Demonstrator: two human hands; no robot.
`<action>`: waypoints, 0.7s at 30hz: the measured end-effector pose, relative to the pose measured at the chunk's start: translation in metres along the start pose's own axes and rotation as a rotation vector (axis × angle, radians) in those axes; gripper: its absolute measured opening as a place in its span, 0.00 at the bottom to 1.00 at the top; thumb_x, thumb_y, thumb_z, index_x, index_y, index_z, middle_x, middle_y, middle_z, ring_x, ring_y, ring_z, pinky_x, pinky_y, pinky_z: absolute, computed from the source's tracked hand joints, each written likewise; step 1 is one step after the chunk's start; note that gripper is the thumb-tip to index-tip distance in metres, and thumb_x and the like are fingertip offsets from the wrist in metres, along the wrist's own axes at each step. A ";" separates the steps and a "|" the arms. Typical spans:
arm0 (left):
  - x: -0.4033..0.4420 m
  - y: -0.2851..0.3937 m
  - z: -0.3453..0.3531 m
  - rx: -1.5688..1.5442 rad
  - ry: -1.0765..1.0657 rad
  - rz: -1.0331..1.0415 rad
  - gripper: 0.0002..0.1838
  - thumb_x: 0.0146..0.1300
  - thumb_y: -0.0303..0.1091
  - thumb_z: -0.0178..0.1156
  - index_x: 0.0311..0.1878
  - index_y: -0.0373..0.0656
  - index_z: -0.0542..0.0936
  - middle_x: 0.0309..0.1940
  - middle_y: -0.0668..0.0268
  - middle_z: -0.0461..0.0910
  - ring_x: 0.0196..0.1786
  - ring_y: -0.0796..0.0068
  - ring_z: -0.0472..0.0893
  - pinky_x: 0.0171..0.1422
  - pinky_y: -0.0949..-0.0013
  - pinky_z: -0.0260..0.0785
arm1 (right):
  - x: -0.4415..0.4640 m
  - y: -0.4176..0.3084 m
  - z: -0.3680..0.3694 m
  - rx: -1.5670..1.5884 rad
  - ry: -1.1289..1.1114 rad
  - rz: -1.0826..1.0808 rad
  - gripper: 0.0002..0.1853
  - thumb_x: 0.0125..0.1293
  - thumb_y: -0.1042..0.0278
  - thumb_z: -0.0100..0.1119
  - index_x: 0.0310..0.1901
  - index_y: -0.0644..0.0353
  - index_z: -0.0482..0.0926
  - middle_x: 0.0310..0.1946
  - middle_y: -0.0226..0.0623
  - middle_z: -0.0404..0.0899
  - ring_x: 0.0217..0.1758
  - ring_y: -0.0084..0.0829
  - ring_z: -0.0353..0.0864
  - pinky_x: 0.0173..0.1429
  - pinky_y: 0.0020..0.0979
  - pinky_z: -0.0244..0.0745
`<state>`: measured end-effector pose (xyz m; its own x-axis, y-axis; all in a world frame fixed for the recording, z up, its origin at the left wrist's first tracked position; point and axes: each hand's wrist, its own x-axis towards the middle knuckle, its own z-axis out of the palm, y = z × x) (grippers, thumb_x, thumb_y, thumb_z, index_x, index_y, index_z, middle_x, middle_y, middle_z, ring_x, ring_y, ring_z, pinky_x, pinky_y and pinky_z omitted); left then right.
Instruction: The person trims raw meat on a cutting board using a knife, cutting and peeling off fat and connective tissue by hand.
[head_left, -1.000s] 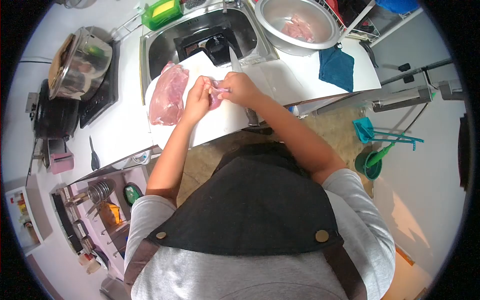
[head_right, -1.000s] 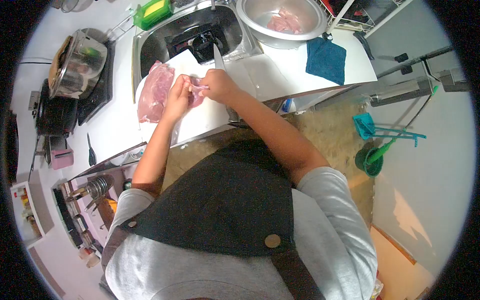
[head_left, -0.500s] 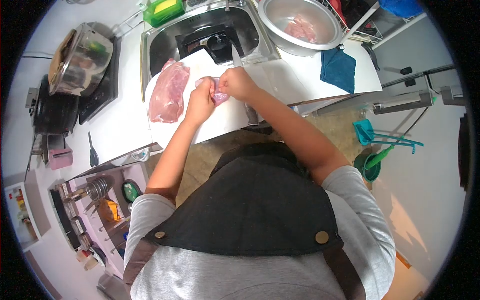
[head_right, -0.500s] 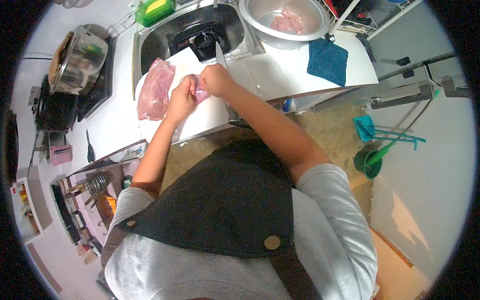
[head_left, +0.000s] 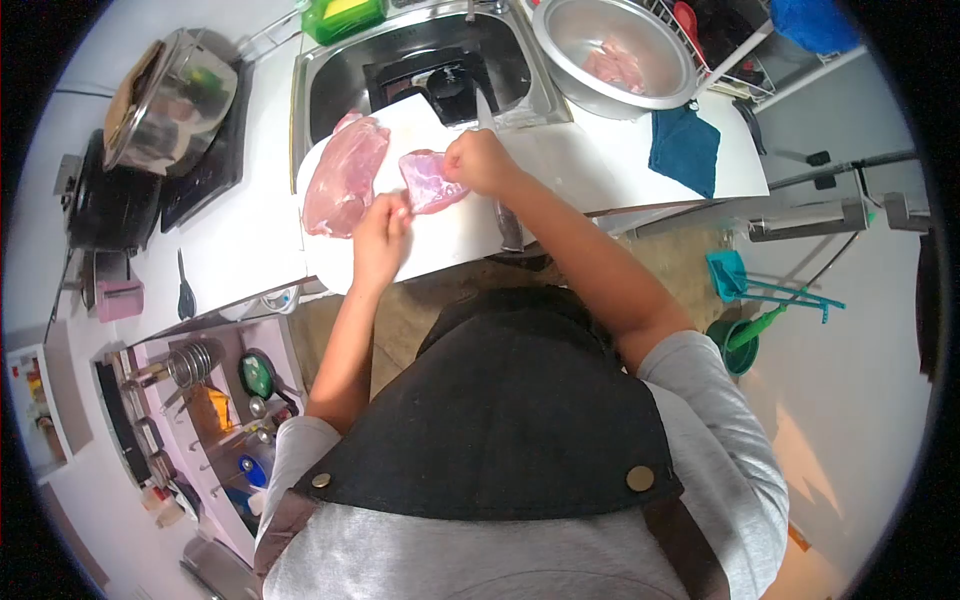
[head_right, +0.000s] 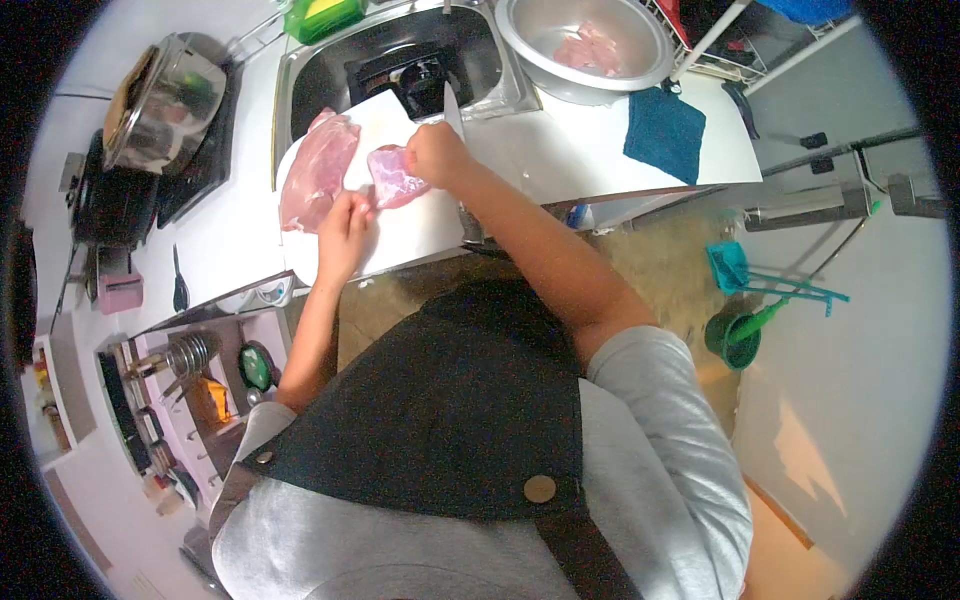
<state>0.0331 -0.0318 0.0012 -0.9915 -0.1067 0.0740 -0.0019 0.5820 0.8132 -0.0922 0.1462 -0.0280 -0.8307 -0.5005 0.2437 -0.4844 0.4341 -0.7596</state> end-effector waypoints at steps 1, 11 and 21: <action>0.005 0.005 0.003 0.002 0.011 -0.005 0.04 0.60 0.28 0.57 0.36 0.40 0.73 0.27 0.60 0.76 0.31 0.65 0.76 0.41 0.67 0.69 | 0.001 0.000 -0.001 -0.026 -0.005 -0.022 0.03 0.44 0.71 0.60 0.21 0.55 0.83 0.22 0.45 0.80 0.26 0.44 0.81 0.36 0.39 0.76; 0.069 0.008 0.032 0.312 -0.252 0.573 0.06 0.53 0.27 0.59 0.36 0.39 0.78 0.35 0.54 0.78 0.41 0.52 0.78 0.45 0.56 0.70 | -0.083 -0.043 -0.025 -0.428 0.135 0.321 0.20 0.52 0.64 0.61 0.43 0.68 0.69 0.38 0.52 0.74 0.42 0.52 0.77 0.47 0.46 0.74; 0.060 0.006 0.037 0.242 -0.145 0.538 0.03 0.57 0.23 0.58 0.35 0.37 0.75 0.34 0.53 0.78 0.38 0.49 0.78 0.43 0.57 0.71 | -0.127 -0.036 -0.032 -0.136 0.079 0.353 0.22 0.54 0.65 0.58 0.46 0.69 0.64 0.40 0.58 0.72 0.43 0.59 0.75 0.50 0.49 0.71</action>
<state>-0.0311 -0.0048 -0.0110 -0.8692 0.3543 0.3449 0.4917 0.6926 0.5278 0.0221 0.2181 -0.0123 -0.9689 -0.2454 0.0309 -0.1919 0.6673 -0.7196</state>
